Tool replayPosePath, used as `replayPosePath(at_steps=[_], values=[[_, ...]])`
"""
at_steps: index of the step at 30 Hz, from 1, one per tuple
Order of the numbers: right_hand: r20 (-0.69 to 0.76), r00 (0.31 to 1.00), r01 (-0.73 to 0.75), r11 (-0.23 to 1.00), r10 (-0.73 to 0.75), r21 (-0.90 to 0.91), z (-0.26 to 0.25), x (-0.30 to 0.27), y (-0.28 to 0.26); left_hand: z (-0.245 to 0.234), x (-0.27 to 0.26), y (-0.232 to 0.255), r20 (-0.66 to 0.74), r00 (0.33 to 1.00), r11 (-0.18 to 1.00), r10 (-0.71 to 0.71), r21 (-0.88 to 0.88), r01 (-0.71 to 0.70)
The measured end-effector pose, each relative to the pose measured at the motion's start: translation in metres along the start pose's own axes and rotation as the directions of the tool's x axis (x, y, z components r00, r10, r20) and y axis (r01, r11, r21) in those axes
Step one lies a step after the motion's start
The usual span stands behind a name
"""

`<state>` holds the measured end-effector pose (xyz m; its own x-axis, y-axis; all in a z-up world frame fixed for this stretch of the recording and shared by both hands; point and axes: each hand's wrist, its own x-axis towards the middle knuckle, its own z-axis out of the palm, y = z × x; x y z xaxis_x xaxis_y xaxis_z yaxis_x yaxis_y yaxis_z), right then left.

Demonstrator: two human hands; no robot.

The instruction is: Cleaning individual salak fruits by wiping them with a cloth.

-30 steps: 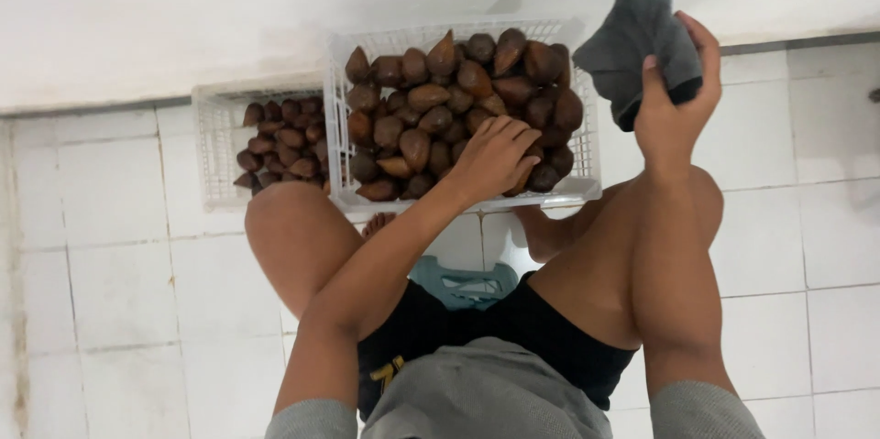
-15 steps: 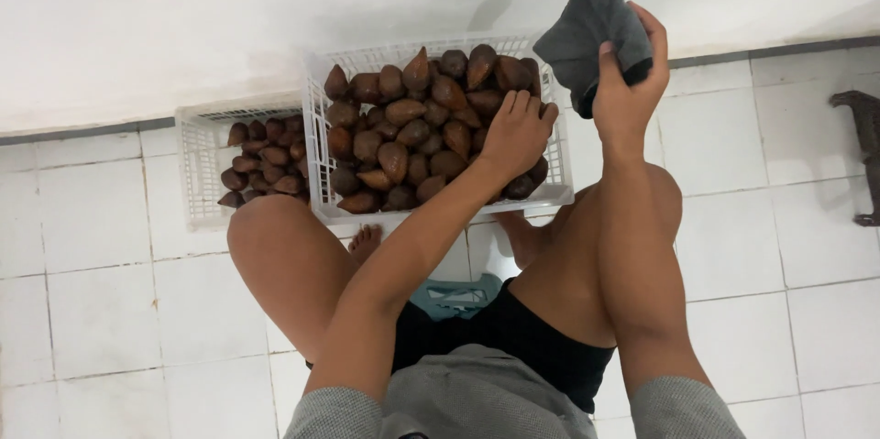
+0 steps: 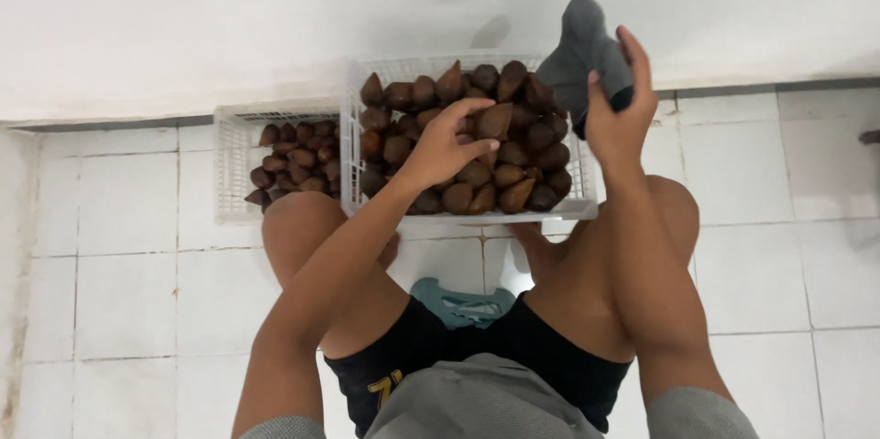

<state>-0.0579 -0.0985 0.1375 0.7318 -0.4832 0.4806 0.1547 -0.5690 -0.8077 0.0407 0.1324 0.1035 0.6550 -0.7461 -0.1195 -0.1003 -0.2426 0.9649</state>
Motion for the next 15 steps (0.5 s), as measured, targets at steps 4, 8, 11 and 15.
replayPosePath(at_steps=[4,8,11,15], values=[[0.080,0.982,0.178,0.983,-0.174,-0.048,0.045,-0.026,-0.012,-0.004,-0.018,-0.017,-0.162,0.983,0.976,-0.080,-0.214,0.044],[0.373,0.864,0.317,0.941,-0.339,0.120,0.088,-0.057,-0.037,-0.003,-0.025,-0.028,-0.315,0.944,0.958,-0.101,-0.286,0.007],[0.401,0.811,0.391,0.904,-0.427,0.171,0.107,-0.053,-0.042,-0.007,-0.032,-0.027,-0.376,0.920,0.958,0.108,-0.209,-0.198],[0.406,0.901,-0.008,0.930,-0.153,0.368,0.110,-0.039,-0.037,-0.004,-0.039,-0.025,-0.390,0.871,0.941,0.301,-0.025,-0.336]])
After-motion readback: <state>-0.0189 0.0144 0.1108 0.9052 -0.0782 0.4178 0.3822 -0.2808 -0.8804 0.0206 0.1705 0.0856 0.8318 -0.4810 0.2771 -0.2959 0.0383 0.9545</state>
